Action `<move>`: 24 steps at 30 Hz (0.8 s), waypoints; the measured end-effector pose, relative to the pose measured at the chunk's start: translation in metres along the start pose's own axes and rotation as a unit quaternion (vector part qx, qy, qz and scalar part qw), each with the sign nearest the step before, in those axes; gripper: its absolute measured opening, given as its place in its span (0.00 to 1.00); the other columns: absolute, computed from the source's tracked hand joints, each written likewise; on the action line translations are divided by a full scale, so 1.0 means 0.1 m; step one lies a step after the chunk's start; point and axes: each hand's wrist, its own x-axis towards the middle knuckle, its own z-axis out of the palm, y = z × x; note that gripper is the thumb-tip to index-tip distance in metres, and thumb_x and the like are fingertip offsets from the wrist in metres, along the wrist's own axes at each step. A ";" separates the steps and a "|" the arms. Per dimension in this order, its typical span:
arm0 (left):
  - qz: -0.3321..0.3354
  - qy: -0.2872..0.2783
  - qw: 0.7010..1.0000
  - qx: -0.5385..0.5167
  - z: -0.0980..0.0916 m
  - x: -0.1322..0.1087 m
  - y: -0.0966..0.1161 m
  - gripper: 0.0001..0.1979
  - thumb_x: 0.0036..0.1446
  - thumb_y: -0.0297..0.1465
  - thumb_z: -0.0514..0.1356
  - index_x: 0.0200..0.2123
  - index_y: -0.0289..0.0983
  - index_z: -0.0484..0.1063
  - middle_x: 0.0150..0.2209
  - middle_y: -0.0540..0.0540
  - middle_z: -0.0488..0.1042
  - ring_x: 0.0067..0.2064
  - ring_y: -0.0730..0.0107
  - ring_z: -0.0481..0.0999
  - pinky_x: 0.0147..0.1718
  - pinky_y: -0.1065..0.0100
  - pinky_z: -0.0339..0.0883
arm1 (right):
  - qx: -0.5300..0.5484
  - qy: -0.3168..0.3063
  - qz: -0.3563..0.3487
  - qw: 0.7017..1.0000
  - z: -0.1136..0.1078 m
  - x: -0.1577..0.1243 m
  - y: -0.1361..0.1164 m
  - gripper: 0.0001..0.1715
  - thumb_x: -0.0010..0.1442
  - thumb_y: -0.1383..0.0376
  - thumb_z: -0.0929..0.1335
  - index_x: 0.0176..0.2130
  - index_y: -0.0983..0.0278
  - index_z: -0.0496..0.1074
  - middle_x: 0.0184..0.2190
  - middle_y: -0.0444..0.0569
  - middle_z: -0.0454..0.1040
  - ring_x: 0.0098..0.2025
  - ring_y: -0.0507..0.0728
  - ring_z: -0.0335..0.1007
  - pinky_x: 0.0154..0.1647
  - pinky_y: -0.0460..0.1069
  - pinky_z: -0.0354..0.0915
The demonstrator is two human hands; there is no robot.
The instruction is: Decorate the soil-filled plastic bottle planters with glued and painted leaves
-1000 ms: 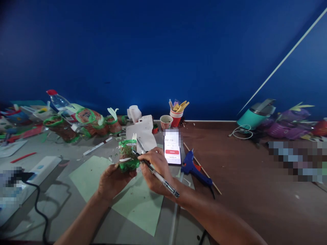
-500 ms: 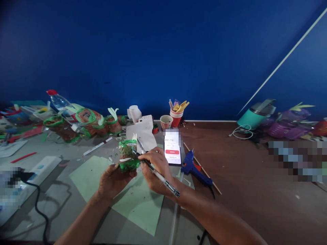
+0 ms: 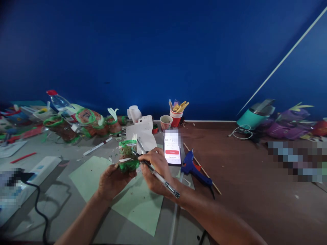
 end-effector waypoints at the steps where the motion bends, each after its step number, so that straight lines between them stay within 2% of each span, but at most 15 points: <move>1: 0.000 0.000 1.000 0.001 0.00 0.00 0.00 0.14 0.45 0.34 0.66 0.36 0.34 0.78 0.35 0.44 0.78 0.32 0.66 0.73 0.32 0.67 0.66 | 0.000 0.001 0.000 1.000 0.00 0.00 0.00 0.10 0.57 0.70 0.62 0.40 0.60 0.69 0.27 0.45 0.72 0.30 0.55 0.66 0.38 0.54 0.62; 24: -0.002 0.008 1.000 0.003 0.00 0.02 0.00 0.14 0.45 0.34 0.66 0.36 0.34 0.78 0.35 0.44 0.78 0.32 0.66 0.73 0.32 0.67 0.66 | -0.001 0.010 -0.009 1.000 -0.01 0.01 -0.01 0.11 0.57 0.71 0.62 0.39 0.61 0.69 0.27 0.45 0.72 0.30 0.56 0.66 0.38 0.54 0.62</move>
